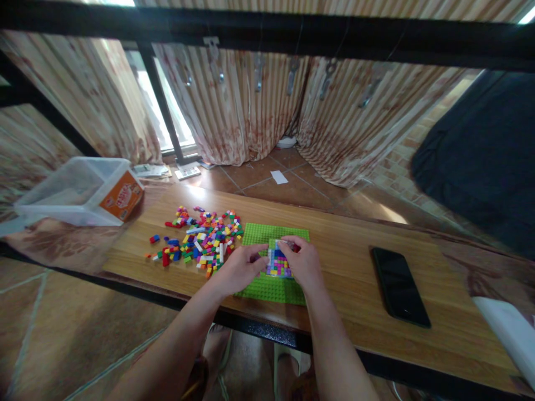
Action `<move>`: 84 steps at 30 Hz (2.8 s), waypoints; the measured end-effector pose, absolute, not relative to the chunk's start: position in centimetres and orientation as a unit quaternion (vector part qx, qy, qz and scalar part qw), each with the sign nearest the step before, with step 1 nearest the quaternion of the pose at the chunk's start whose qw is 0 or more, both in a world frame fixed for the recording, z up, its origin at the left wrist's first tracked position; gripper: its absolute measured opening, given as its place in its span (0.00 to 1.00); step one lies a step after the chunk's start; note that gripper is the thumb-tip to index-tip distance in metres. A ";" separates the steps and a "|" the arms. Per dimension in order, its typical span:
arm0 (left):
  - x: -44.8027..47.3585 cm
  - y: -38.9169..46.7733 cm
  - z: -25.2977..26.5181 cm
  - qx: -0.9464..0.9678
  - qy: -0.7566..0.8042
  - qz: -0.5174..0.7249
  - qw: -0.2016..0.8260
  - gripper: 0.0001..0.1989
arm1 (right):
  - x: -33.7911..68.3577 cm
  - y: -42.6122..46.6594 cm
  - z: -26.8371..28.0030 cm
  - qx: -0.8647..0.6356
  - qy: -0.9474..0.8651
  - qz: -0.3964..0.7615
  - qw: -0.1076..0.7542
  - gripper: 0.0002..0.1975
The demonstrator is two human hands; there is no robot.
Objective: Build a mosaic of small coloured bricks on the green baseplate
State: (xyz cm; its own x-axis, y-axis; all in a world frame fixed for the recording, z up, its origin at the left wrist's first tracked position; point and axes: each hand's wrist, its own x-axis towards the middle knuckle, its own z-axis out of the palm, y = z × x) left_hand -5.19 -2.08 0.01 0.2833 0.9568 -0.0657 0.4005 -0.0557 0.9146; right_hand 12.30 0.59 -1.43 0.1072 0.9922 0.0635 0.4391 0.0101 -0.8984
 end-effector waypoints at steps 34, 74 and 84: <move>-13.2 -0.4 3.7 0.260 0.520 0.644 0.498 0.23 | 5.2 -3.2 0.5 -0.467 -0.759 0.129 0.435 0.08; -11.0 -1.4 2.9 0.482 0.487 0.428 0.589 0.12 | 3.5 -4.3 1.9 -0.527 -0.657 0.327 0.428 0.12; -7.6 -1.1 1.5 0.480 0.528 0.414 0.565 0.09 | 13.9 -2.6 1.0 -0.669 -0.562 0.218 0.435 0.16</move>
